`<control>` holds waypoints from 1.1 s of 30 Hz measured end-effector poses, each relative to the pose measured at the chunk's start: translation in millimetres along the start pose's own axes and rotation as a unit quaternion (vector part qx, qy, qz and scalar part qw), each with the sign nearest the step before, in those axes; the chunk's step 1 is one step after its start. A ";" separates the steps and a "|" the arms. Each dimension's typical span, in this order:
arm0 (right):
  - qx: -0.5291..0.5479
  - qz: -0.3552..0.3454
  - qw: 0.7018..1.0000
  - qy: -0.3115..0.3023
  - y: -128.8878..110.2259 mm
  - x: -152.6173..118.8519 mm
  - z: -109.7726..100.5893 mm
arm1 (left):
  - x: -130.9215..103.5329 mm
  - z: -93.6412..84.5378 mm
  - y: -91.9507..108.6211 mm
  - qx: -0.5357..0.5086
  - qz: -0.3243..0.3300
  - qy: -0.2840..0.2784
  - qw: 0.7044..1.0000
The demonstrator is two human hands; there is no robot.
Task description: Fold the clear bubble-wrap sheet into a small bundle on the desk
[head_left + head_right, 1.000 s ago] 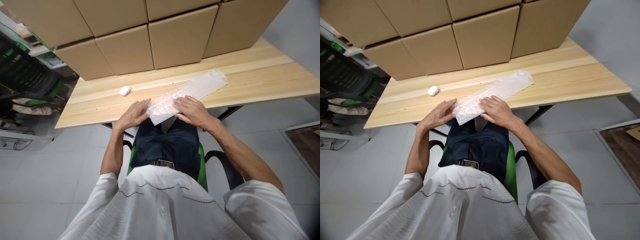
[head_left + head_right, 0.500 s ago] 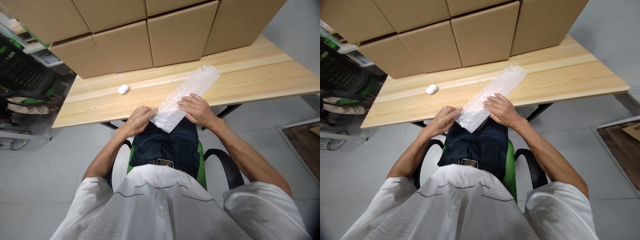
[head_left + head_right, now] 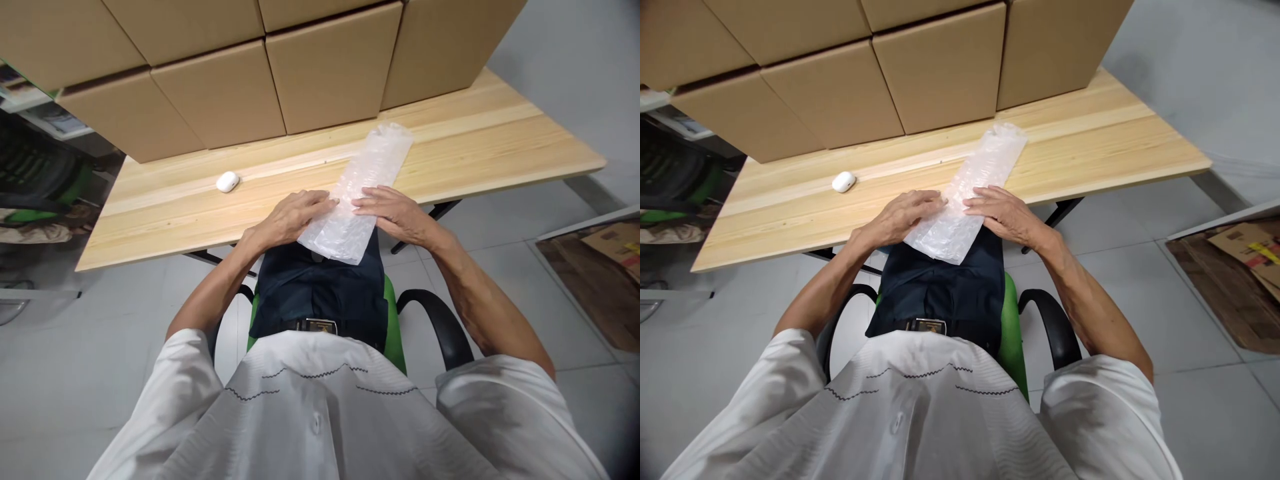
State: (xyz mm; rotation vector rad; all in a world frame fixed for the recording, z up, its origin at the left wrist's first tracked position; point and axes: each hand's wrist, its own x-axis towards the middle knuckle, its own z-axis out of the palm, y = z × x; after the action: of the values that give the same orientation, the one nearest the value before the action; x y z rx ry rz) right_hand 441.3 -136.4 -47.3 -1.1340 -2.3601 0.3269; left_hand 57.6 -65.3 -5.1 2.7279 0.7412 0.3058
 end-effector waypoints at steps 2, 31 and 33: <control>0.004 0.005 1.000 -0.010 0.2 0.7 -2.1 | 15.8 -3.0 4.4 0.002 -0.013 -0.042 0.999; 0.002 -0.087 0.982 0.166 -5.1 -16.4 45.2 | 2.4 54.0 0.4 0.013 0.128 0.155 0.979; 0.032 -0.085 0.982 0.163 -4.6 -13.3 43.5 | 3.8 50.9 -1.4 -0.033 0.129 0.170 0.976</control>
State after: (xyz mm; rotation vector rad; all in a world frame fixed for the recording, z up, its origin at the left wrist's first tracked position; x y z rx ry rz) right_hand 422.2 -149.7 -86.7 -0.8751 -2.1204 0.1415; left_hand 74.4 -73.8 -52.6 2.7392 0.4414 0.8569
